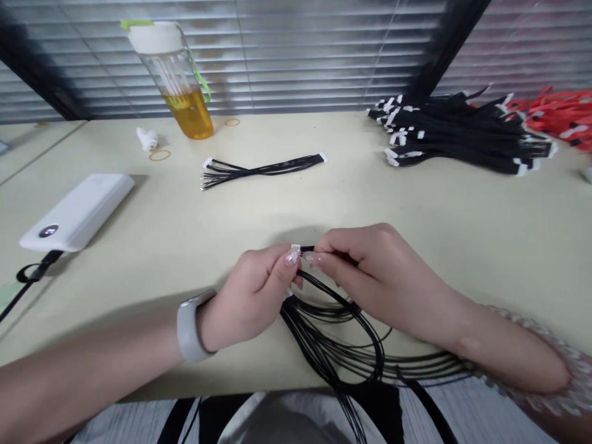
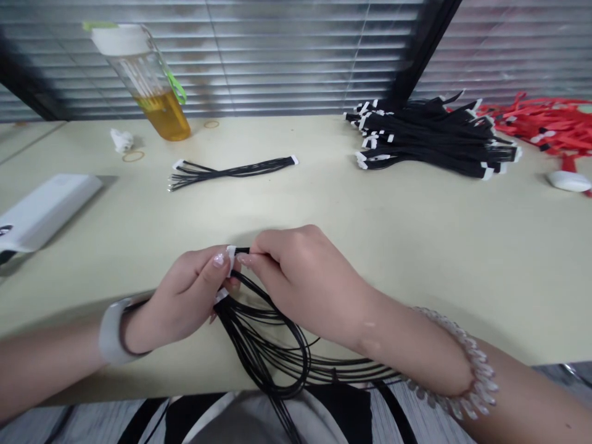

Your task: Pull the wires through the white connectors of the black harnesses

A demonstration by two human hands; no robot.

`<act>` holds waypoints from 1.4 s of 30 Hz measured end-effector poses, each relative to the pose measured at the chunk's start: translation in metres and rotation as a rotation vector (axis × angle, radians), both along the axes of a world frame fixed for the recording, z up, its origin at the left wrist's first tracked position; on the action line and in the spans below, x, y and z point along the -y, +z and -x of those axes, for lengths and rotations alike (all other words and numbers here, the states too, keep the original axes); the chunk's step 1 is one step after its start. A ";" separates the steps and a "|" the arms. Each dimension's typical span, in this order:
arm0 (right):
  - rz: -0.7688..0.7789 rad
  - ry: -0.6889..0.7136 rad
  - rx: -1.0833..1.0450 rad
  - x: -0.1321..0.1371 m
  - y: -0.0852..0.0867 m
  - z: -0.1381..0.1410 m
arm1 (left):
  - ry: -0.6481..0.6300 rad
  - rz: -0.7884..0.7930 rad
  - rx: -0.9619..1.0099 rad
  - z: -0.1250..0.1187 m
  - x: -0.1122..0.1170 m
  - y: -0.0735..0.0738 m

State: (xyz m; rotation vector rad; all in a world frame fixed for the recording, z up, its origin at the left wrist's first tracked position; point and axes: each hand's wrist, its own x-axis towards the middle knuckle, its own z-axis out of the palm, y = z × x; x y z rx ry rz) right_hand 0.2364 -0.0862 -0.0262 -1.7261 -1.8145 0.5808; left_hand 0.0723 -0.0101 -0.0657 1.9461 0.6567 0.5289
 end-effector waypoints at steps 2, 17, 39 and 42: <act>-0.013 -0.009 0.011 0.000 -0.002 0.001 | -0.023 -0.029 -0.010 -0.001 0.000 0.001; -0.452 -0.062 0.507 0.001 -0.002 -0.015 | 0.214 0.330 0.057 -0.006 -0.005 0.001; 0.006 0.173 0.348 0.014 -0.008 0.007 | 0.404 0.417 0.128 -0.010 -0.004 0.002; -0.015 0.155 0.389 0.013 -0.013 0.010 | 0.393 0.402 0.117 -0.010 -0.004 0.003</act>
